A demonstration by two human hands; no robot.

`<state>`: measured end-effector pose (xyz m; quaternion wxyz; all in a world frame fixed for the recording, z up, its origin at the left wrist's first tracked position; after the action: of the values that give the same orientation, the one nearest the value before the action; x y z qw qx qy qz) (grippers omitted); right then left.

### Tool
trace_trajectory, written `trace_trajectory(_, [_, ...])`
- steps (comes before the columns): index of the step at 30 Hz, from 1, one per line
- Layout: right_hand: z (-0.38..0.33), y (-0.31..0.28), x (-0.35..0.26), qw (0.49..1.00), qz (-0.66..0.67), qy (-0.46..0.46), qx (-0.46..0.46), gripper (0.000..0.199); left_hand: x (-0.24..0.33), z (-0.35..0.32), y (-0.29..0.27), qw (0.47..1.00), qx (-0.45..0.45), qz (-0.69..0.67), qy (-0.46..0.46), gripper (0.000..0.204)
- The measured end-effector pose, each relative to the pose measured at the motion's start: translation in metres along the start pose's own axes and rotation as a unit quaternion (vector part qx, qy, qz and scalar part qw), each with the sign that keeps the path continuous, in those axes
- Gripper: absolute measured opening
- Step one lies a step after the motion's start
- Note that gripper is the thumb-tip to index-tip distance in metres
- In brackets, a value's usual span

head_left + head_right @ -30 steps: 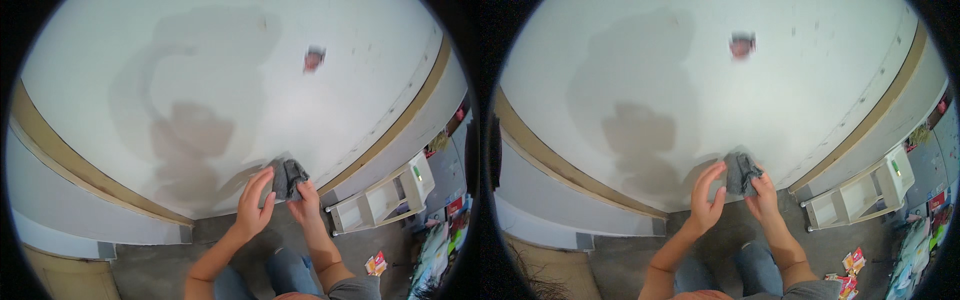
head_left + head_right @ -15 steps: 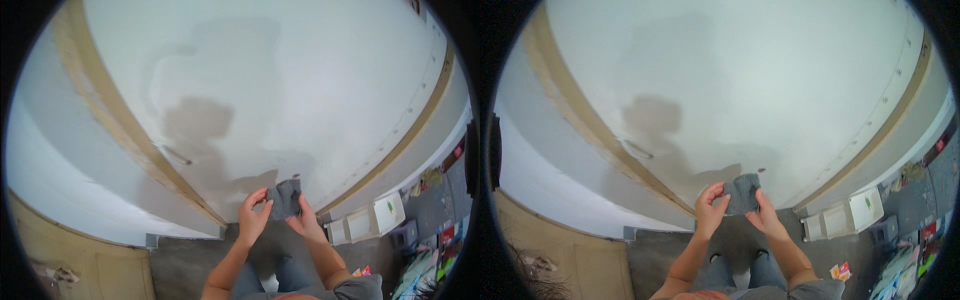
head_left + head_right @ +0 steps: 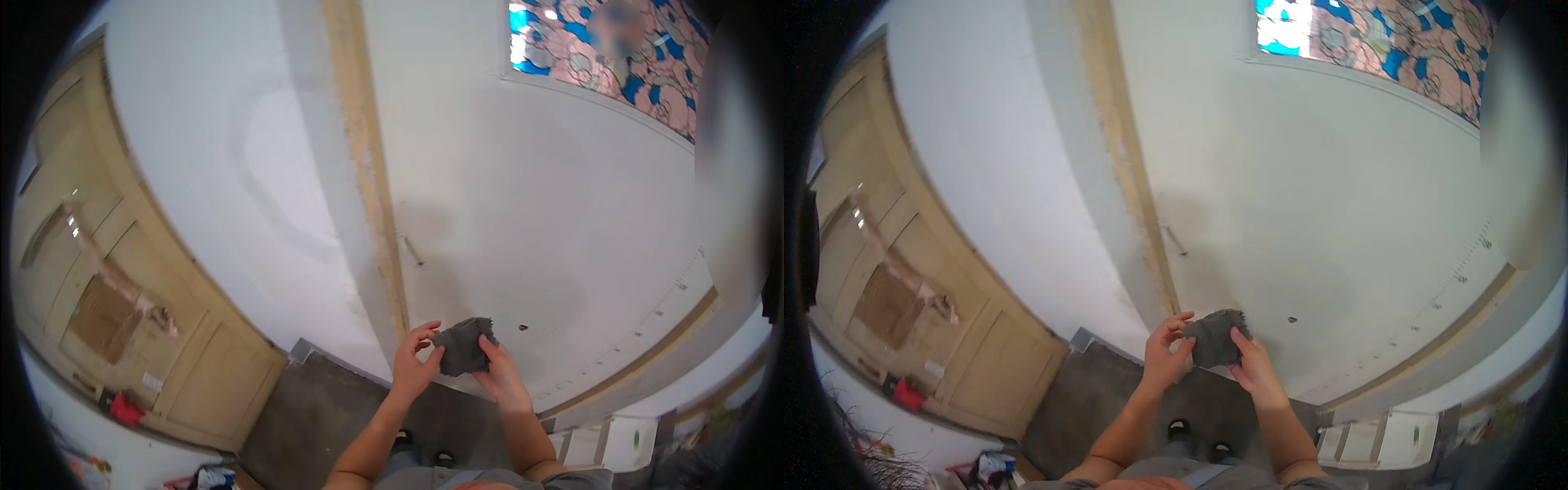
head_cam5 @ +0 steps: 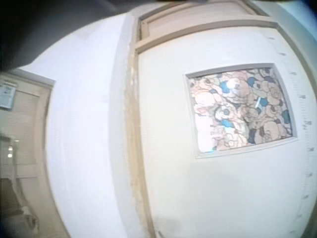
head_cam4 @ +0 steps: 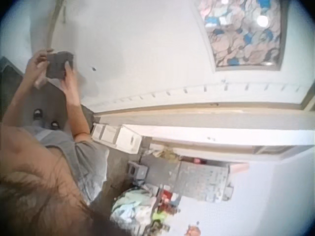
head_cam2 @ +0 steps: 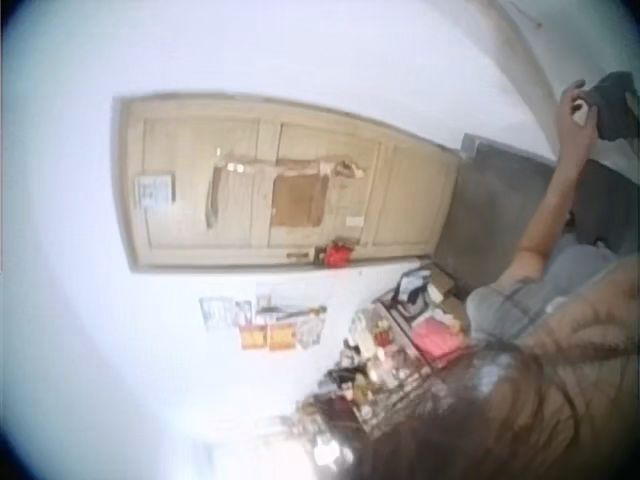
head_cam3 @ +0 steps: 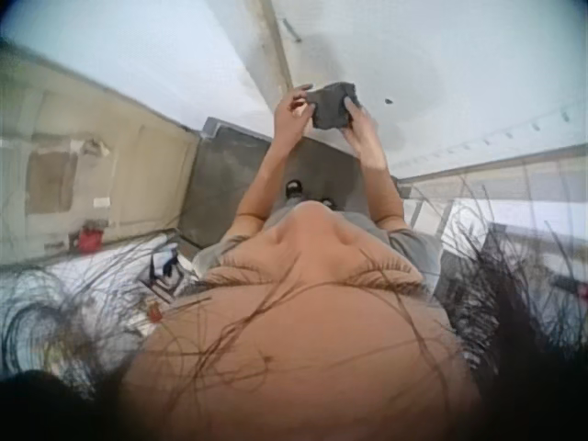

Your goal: The person wipes a white wall with a gray cloth, moving from top to bottom along a height chart. Then the person moves to a brown door and wipes its surface with the same cloth.

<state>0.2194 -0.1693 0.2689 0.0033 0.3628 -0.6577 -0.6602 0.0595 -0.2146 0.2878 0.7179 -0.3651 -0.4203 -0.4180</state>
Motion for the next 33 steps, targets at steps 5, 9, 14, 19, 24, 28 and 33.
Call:
trace_trajectory(5, [0.006,0.014,0.034,0.99,-0.004,0.109,-0.091,0.028,0.006,-0.036,-0.041,0.984,0.014,-0.173,-0.032,0.021])
trace_trajectory(9, [0.013,0.037,0.081,0.974,-0.05,0.172,-0.141,0.029,0.016,-0.067,-0.088,0.986,0.101,-0.131,-0.023,0.018])
trace_trajectory(14, [0.017,0.086,0.153,0.941,-0.106,0.211,-0.243,0.035,0.015,-0.104,-0.157,0.971,0.203,-0.126,0.0,0.015])
trace_trajectory(19, [0.026,0.14,0.246,0.893,-0.233,0.165,-0.347,0.047,0.01,-0.132,-0.237,0.961,0.269,-0.065,-0.015,0.016])
trace_trajectory(24, [0.021,0.202,0.333,0.88,-0.249,0.175,-0.364,0.056,-0.009,-0.168,-0.325,0.942,0.334,-0.025,-0.021,0.017])
trace_trajectory(28, [0.025,0.232,0.404,0.826,-0.277,0.207,-0.445,0.05,-0.005,-0.192,-0.385,0.924,0.379,0.046,-0.016,0.017])
trace_trajectory(33, [0.006,0.271,0.473,0.778,-0.337,0.234,-0.475,0.032,0.005,-0.232,-0.457,0.871,0.464,0.146,-0.059,0.02])
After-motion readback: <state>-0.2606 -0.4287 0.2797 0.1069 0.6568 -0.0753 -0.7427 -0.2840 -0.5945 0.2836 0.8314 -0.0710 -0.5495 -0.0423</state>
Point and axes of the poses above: each hand's wrist, its own z-axis towards the middle knuckle, its own y-axis out of the palm, x = y × z, the point moved 3 cm from there along z, towards the middle knuckle, and after that the axes turned 14 degrees about z, right-handed, at the moved point
